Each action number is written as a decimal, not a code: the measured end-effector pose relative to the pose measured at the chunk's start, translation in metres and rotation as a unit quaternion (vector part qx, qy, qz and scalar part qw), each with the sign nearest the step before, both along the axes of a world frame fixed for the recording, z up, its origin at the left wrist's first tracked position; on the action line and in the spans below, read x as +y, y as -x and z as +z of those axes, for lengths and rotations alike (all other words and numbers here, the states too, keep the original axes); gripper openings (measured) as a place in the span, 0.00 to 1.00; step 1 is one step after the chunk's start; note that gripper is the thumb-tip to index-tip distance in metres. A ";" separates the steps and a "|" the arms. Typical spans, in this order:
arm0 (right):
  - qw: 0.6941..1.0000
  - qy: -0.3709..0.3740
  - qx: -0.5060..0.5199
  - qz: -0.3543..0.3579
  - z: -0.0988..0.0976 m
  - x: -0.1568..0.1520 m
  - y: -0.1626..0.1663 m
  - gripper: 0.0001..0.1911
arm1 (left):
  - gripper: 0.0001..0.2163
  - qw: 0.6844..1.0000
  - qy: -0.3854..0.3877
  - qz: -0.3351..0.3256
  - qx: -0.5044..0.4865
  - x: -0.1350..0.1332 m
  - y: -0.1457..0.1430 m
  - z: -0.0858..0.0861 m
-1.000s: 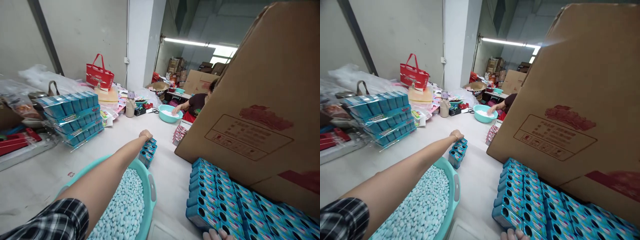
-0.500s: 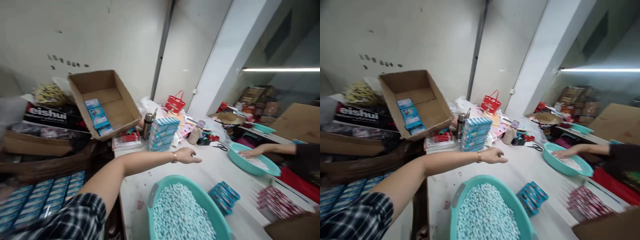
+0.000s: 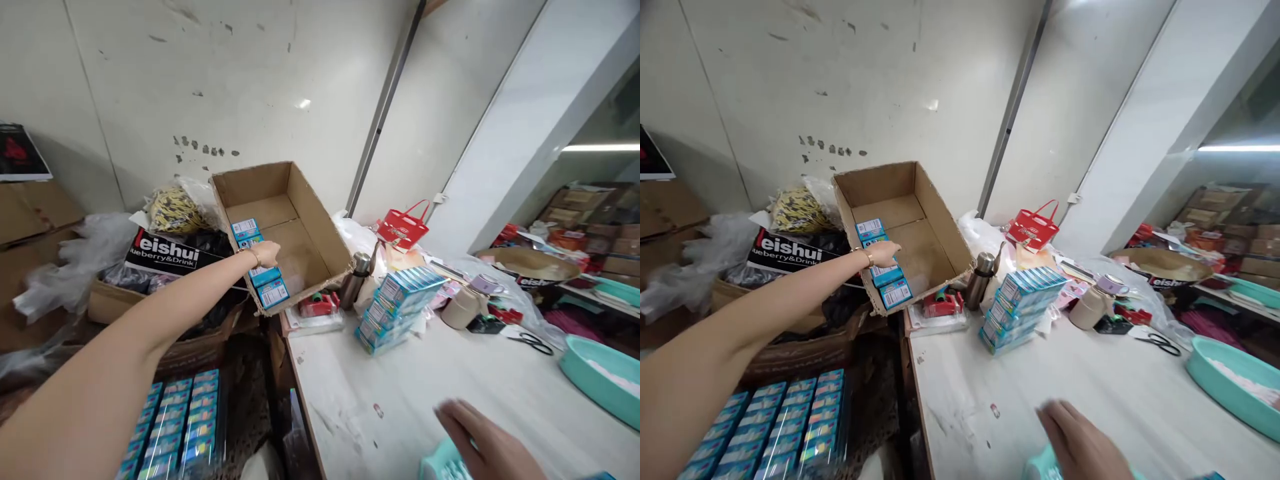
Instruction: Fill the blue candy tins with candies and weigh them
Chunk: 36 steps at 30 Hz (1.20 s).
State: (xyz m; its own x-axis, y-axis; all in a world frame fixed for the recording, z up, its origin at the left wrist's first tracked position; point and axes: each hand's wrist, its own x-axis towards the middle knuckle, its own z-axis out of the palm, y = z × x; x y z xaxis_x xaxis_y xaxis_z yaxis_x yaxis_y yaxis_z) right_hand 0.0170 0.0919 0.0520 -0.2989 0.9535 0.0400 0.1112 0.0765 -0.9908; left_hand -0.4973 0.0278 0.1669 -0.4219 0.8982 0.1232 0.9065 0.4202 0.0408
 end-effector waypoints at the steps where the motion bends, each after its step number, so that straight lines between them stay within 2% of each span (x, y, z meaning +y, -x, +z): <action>1: 0.994 -0.079 -0.015 0.070 0.020 -0.003 0.046 0.15 | 0.19 1.000 0.015 -0.004 0.015 0.004 0.011 -0.005; 2: 0.974 -0.170 -0.026 0.147 0.037 -0.005 0.095 0.13 | 0.17 0.999 0.027 -0.010 0.030 0.010 0.021 -0.009; 3: 0.937 -0.275 -0.044 0.213 0.049 -0.006 0.145 0.10 | 0.15 0.998 0.037 -0.017 0.045 0.016 0.029 -0.013; 5: 0.824 -0.477 -0.124 0.278 0.061 -0.004 0.240 0.06 | 0.14 0.996 0.061 -0.029 0.066 0.030 0.043 -0.019; 7: 0.704 -0.600 -0.262 0.277 0.057 0.004 0.322 0.02 | 0.14 0.992 0.088 -0.037 0.079 0.045 0.056 -0.025; 8: 0.652 -0.631 -0.319 0.273 0.051 0.009 0.356 0.07 | 0.14 0.991 0.101 -0.038 0.082 0.052 0.063 -0.028; 9: 0.613 -0.646 -0.364 0.272 0.045 0.014 0.385 0.14 | 0.14 0.989 0.115 -0.038 0.084 0.059 0.069 -0.032; 10: 0.584 -0.651 -0.399 0.276 0.038 0.019 0.410 0.18 | 0.14 0.988 0.127 -0.038 0.085 0.066 0.075 -0.035; 12: 0.546 -0.650 -0.440 0.293 0.027 0.026 0.444 0.20 | 0.14 0.985 0.146 -0.033 0.082 0.079 0.083 -0.043; 16: 0.525 -0.646 -0.455 0.316 0.024 0.029 0.465 0.14 | 0.15 0.985 0.158 -0.021 0.064 0.094 0.083 -0.055; 19: 0.525 -0.651 -0.452 0.311 0.040 0.032 0.452 0.13 | 0.14 0.987 0.151 -0.018 0.044 0.096 0.074 -0.049; 21: 0.542 -0.651 -0.450 0.281 0.058 0.036 0.429 0.12 | 0.13 0.989 0.142 -0.024 0.029 0.091 0.069 -0.032; 22: 0.562 -0.648 -0.445 0.258 0.069 0.039 0.413 0.11 | 0.12 0.990 0.134 -0.032 0.022 0.087 0.066 -0.020; 24: 0.628 -0.623 -0.420 0.202 0.090 0.043 0.371 0.10 | 0.13 0.993 0.099 -0.062 0.015 0.073 0.059 0.011; 26: 0.721 -0.571 -0.360 0.156 0.106 0.042 0.314 0.12 | 0.16 0.994 0.036 -0.103 0.019 0.052 0.043 0.042; 28: 0.811 -0.507 -0.270 0.111 0.114 0.034 0.247 0.16 | 0.19 0.988 -0.048 -0.141 0.027 0.020 0.011 0.064; 29: 0.845 -0.476 -0.227 0.087 0.113 0.026 0.211 0.16 | 0.19 0.982 -0.093 -0.162 0.027 0.001 -0.013 0.068; 30: 0.871 -0.448 -0.190 0.067 0.109 0.016 0.174 0.16 | 0.17 0.972 -0.145 -0.186 0.022 -0.019 -0.040 0.066; 31: 0.889 -0.425 -0.160 0.048 0.102 0.004 0.137 0.16 | 0.15 0.934 -0.259 -0.244 -0.022 -0.041 -0.071 0.059; 32: 0.904 -0.405 -0.138 0.028 0.094 -0.010 0.101 0.16 | 0.15 0.887 -0.332 -0.313 -0.074 -0.062 -0.104 0.047; 34: 0.927 -0.359 -0.109 -0.021 0.072 -0.042 0.033 0.15 | 0.16 0.804 -0.388 -0.407 -0.191 -0.098 -0.173 0.015; 35: 0.938 -0.330 -0.099 -0.046 0.061 -0.060 0.003 0.16 | 0.16 0.769 -0.397 -0.421 -0.271 -0.112 -0.207 -0.003; 36: 0.948 -0.298 -0.088 -0.069 0.049 -0.078 -0.025 0.16 | 0.17 0.732 -0.404 -0.398 -0.377 -0.122 -0.240 -0.021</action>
